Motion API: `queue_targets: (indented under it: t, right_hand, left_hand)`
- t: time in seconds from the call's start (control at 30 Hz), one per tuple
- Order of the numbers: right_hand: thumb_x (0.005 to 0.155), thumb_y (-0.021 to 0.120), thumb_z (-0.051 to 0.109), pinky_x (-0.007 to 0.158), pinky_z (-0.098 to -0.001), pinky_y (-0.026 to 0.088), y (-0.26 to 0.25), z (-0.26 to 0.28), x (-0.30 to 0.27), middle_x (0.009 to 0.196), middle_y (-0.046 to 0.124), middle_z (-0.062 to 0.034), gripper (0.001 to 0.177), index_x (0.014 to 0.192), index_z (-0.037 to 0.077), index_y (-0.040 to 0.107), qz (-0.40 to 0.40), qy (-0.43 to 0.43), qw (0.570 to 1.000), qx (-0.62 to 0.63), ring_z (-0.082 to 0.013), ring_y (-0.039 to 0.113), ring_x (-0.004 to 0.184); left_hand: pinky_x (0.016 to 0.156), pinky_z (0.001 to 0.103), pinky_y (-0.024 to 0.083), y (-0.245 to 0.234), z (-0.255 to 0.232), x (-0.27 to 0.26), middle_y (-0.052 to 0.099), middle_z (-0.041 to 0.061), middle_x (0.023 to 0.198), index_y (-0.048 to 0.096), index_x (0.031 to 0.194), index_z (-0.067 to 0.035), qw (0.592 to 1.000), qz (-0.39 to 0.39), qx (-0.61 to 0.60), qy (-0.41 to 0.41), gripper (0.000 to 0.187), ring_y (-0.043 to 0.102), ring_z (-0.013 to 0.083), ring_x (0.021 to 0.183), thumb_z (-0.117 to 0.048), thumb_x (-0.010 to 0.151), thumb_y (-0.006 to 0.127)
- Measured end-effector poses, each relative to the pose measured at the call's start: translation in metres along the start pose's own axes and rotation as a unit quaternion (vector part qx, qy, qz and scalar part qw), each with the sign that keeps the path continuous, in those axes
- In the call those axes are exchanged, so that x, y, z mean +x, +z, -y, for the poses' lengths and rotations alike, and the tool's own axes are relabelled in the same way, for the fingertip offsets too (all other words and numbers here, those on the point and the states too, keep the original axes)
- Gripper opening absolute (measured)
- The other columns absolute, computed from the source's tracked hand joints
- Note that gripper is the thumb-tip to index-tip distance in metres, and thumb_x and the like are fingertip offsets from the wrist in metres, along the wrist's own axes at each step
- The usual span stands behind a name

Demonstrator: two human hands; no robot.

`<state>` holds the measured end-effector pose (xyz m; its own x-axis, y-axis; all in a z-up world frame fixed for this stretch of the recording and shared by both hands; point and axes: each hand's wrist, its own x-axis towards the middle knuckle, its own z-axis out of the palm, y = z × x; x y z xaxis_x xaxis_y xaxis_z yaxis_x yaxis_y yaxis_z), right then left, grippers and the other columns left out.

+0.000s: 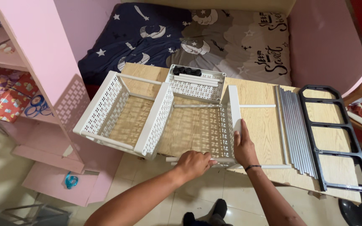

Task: The person assembles a white plastic shelving unit by inserting white plastic rods into perforated side panels. They repeatedly align and push the rods into place, adjusting the frame on a wooden table.

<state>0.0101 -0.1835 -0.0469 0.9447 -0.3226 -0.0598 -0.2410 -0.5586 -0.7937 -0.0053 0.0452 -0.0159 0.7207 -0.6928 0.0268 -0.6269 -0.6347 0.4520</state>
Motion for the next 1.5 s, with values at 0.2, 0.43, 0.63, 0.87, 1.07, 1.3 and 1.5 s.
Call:
queue_targets:
  t: [0.2,0.43,0.63,0.87,1.07,1.3,1.5]
  right_hand:
    - [0.105,0.040,0.034,0.099,-0.0542,0.050,0.002,-0.007,0.004,0.126,0.064,-0.0333,0.060,0.162,0.025,0.023,0.000,-0.012,1.000,-0.019,-0.0521,0.061,0.117]
    - [0.106,0.038,0.036,0.103,-0.0544,0.048,0.003,-0.004,0.008,0.127,0.065,-0.0308,0.060,0.163,0.029,0.020,0.010,0.007,0.999,-0.035,-0.0513,0.060,0.120]
    - [0.106,0.036,0.036,0.105,-0.0531,0.047,0.003,-0.001,0.007,0.130,0.064,-0.0297,0.060,0.163,0.028,0.019,0.016,0.011,1.000,-0.020,-0.0500,0.059,0.122]
    - [0.106,0.039,0.034,0.104,-0.0520,0.047,0.001,-0.001,0.005,0.135,0.061,-0.0295,0.058,0.161,0.026,0.024,-0.006,-0.009,1.000,0.001,-0.0497,0.058,0.123]
    - [0.106,0.040,0.033,0.105,-0.0512,0.046,0.000,0.004,0.003,0.133,0.061,-0.0296,0.058,0.162,0.026,0.025,-0.003,0.000,1.000,0.004,-0.0485,0.057,0.125]
    - [0.106,0.041,0.033,0.102,-0.0519,0.048,-0.001,0.010,-0.001,0.130,0.063,-0.0297,0.058,0.161,0.026,0.026,-0.007,-0.006,1.000,-0.003,-0.0487,0.060,0.121]
    - [0.106,0.040,0.033,0.101,-0.0523,0.049,-0.001,0.010,-0.001,0.127,0.064,-0.0305,0.058,0.161,0.027,0.025,0.000,0.007,1.000,-0.011,-0.0488,0.061,0.120]
  left_hand:
    - [0.068,0.051,0.056,0.004,0.006,0.010,0.070,0.018,0.072,0.072,0.085,-0.006,0.998,0.039,-0.045,-0.018,0.048,0.070,0.0383,0.070,-0.046,0.102,0.054]
    - [0.076,0.053,0.055,0.007,0.008,0.012,0.072,0.021,0.081,0.070,0.087,-0.004,0.998,0.039,-0.041,-0.022,0.050,0.070,0.0410,0.078,-0.046,0.104,0.049]
    - [0.073,0.053,0.052,0.018,-0.002,0.004,0.068,0.020,0.084,0.059,0.107,-0.003,0.999,-0.021,0.028,-0.017,0.035,0.068,0.0379,0.076,-0.035,0.108,0.045]
    - [0.065,0.051,0.052,0.035,-0.017,0.002,0.069,0.015,0.082,0.060,0.102,-0.007,0.981,-0.178,0.065,0.049,0.025,0.069,0.0345,0.074,-0.031,0.101,0.056]
    - [0.057,0.047,0.055,0.026,-0.011,0.015,0.068,0.017,0.065,0.064,0.092,-0.005,0.996,-0.078,0.041,0.023,0.038,0.070,0.0354,0.062,-0.040,0.106,0.054]
    - [0.067,0.050,0.057,0.016,-0.011,0.022,0.072,0.019,0.075,0.071,0.087,-0.005,1.000,0.011,0.002,-0.001,0.044,0.071,0.0394,0.071,-0.042,0.103,0.052]
    - [0.077,0.052,0.056,0.011,-0.012,0.028,0.073,0.020,0.082,0.073,0.087,-0.005,0.995,0.076,-0.037,-0.046,0.050,0.071,0.0398,0.081,-0.046,0.104,0.049]
